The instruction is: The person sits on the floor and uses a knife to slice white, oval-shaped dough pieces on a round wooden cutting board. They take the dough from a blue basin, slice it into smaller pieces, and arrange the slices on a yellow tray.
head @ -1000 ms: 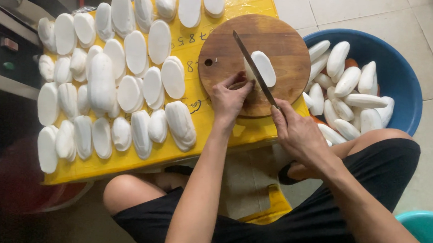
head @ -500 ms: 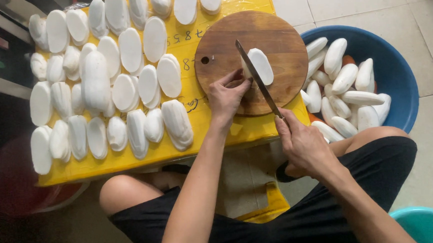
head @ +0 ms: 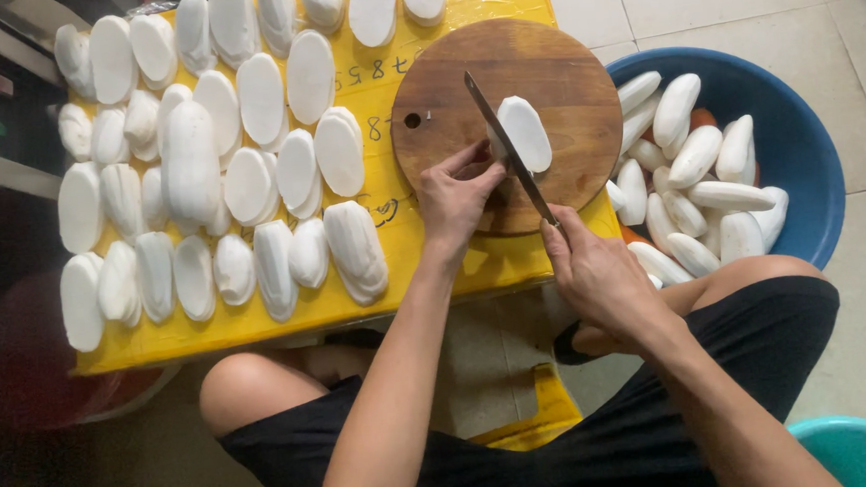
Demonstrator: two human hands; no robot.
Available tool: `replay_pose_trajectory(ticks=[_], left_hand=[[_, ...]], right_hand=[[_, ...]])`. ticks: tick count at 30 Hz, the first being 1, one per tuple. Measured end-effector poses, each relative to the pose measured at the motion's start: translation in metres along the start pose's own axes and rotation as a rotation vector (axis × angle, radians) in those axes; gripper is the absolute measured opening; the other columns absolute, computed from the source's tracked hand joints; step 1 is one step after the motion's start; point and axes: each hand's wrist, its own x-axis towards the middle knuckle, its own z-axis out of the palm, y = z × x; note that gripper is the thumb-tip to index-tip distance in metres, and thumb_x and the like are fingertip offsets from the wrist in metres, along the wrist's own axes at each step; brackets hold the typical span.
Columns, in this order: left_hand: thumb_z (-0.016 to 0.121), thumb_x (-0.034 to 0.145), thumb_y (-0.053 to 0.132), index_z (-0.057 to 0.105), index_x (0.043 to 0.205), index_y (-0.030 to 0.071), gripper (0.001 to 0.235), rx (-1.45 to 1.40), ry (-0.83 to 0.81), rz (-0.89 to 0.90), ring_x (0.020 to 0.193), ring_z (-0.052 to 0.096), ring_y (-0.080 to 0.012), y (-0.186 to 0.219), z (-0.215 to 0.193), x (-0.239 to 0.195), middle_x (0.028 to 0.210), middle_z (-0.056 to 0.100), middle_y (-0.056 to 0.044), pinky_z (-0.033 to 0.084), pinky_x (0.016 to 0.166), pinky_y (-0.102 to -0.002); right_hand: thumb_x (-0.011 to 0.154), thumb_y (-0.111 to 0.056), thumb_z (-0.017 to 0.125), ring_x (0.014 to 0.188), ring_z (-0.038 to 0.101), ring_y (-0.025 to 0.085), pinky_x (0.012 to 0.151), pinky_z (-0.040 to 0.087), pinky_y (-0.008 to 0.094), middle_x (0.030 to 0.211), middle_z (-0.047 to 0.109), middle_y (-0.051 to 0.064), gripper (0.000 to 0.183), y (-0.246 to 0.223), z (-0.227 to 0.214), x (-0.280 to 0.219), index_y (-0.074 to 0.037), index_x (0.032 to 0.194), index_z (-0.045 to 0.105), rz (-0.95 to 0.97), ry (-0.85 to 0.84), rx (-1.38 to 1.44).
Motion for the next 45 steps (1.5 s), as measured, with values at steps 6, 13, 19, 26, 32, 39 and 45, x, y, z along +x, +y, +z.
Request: replay_pose_trajectory(ticks=[6,13,19,26,32,39,45], left_hand=[[0.091,0.065,0.024,0.079,0.112,0.017,0.049,-0.05,0.011,0.075,0.094,0.077,-0.023,-0.006,-0.001,0.001,0.097,0.08,-0.01,0.061,0.085,-0.034],[0.09,0.068,0.021,0.08,0.11,0.017,0.044,-0.071,0.019,0.107,0.085,0.077,-0.0165,-0.008,0.007,0.0,0.094,0.08,-0.005,0.062,0.082,-0.031],[0.089,0.067,0.029,0.079,0.112,0.024,0.047,0.016,0.058,0.046,0.088,0.078,-0.0133,-0.008,0.011,0.003,0.095,0.081,0.002,0.061,0.086,-0.03],[0.087,0.062,0.023,0.08,0.11,0.016,0.048,-0.029,0.101,0.071,0.086,0.077,-0.0197,0.003,0.022,0.006,0.094,0.08,-0.006,0.065,0.074,-0.033],[0.087,0.064,0.024,0.078,0.115,0.017,0.052,0.058,0.127,0.163,0.083,0.078,-0.0203,0.006,0.038,0.002,0.095,0.079,-0.009,0.064,0.076,-0.036],[0.088,0.073,0.031,0.074,0.124,0.009,0.057,0.226,0.193,0.293,0.094,0.076,-0.0348,0.002,0.06,-0.002,0.108,0.069,-0.014,0.06,0.086,-0.047],[0.087,0.07,0.042,0.074,0.123,0.012,0.062,0.393,0.25,0.339,0.104,0.073,-0.0375,0.02,0.064,-0.017,0.115,0.065,-0.013,0.06,0.084,-0.051]], right_hand=[[0.105,-0.049,0.031,0.106,0.065,0.057,0.097,0.048,0.065,0.102,0.071,0.034,0.044,0.016,0.02,0.035,-0.032,0.142,0.05,-0.034,0.016,-0.037],[0.105,-0.05,0.033,0.116,0.061,0.055,0.105,0.044,0.063,0.113,0.069,0.034,0.048,0.011,-0.009,0.026,-0.025,0.142,0.052,-0.039,-0.049,0.097],[0.109,-0.032,0.035,0.041,0.05,0.02,0.039,0.05,0.031,0.055,0.04,0.005,0.036,0.054,0.0,0.019,-0.01,0.122,0.06,-0.115,-0.002,0.786],[0.106,-0.044,0.04,0.045,0.042,0.02,0.038,0.041,0.033,0.063,0.039,0.01,0.049,0.121,0.042,0.02,-0.024,0.151,0.043,0.145,-0.109,1.155],[0.105,-0.053,0.038,0.039,0.038,0.014,0.035,0.039,0.032,0.06,0.032,0.002,0.047,0.113,0.036,0.002,-0.023,0.139,0.049,0.126,-0.269,1.261],[0.106,-0.053,0.039,0.037,0.037,0.013,0.033,0.037,0.032,0.06,0.031,0.0,0.045,0.116,0.041,0.004,-0.017,0.13,0.052,0.111,-0.301,1.351],[0.106,-0.053,0.04,0.036,0.038,0.011,0.033,0.038,0.032,0.06,0.033,-0.001,0.048,0.158,0.099,0.038,-0.02,0.14,0.046,0.075,-0.344,1.376]])
